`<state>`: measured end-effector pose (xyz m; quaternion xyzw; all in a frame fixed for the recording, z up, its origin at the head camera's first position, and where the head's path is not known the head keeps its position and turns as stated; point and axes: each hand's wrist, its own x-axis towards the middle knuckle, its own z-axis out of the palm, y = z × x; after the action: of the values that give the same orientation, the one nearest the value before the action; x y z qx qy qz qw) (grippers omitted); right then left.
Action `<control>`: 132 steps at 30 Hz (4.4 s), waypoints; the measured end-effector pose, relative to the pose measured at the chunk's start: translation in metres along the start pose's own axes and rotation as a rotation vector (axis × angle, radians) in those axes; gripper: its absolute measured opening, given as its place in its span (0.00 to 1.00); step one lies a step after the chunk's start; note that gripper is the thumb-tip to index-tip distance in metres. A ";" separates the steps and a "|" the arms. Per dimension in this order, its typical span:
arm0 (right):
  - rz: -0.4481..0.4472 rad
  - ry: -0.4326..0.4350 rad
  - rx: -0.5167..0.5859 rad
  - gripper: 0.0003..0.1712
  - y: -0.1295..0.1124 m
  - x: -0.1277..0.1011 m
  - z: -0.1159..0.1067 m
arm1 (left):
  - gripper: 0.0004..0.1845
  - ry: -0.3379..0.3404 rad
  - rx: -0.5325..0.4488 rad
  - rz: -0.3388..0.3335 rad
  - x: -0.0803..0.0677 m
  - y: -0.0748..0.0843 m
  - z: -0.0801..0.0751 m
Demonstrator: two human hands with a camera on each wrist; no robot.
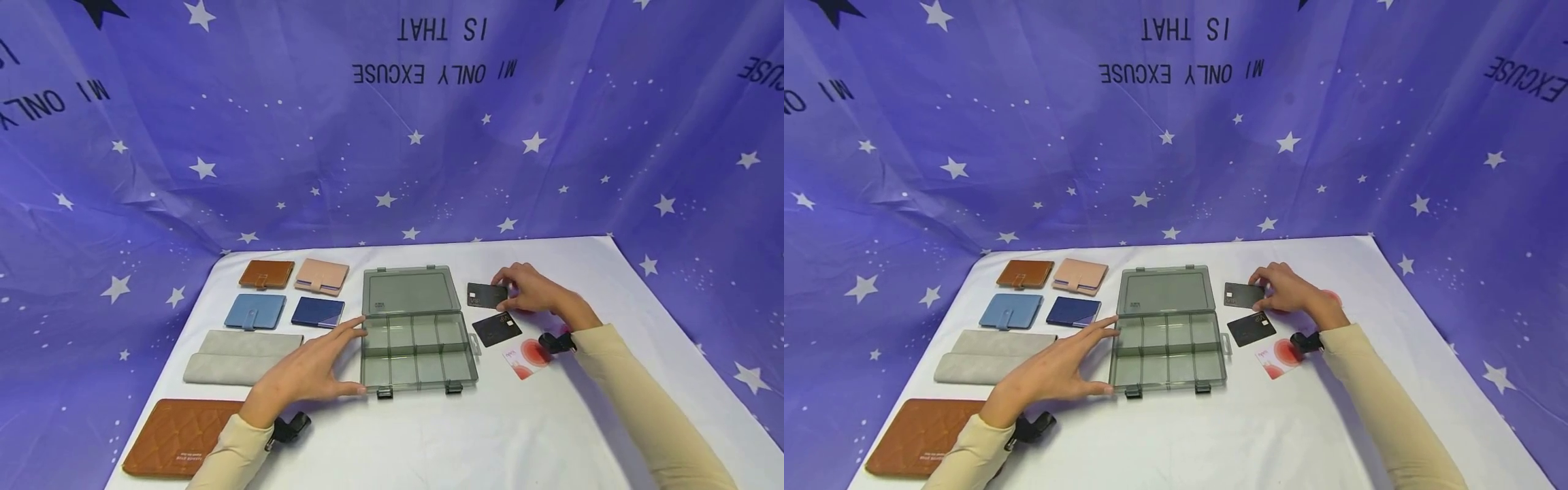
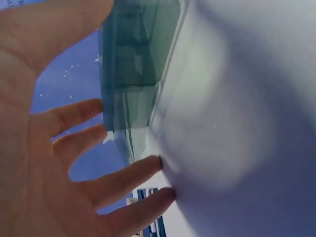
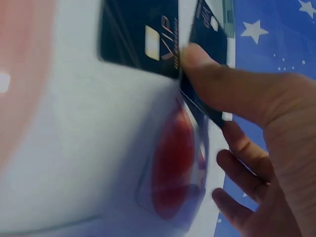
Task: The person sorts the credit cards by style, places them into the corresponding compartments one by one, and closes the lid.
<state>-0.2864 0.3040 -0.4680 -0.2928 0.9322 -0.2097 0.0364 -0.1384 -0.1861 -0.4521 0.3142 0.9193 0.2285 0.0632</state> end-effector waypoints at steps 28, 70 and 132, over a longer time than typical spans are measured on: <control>0.119 0.300 0.415 0.09 -0.148 0.007 0.041 | 0.49 -0.001 -0.029 0.015 0.001 -0.004 -0.001; -0.034 0.092 0.005 0.22 -0.202 0.004 0.089 | 0.49 0.006 -0.012 0.013 0.001 -0.001 0.000; 0.134 0.086 0.118 0.12 -0.027 -0.061 0.004 | 0.48 0.015 -0.004 0.013 0.001 0.000 0.003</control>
<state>-0.2207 0.3172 -0.4636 -0.2180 0.9364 -0.2737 0.0276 -0.1384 -0.1841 -0.4546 0.3186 0.9172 0.2329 0.0552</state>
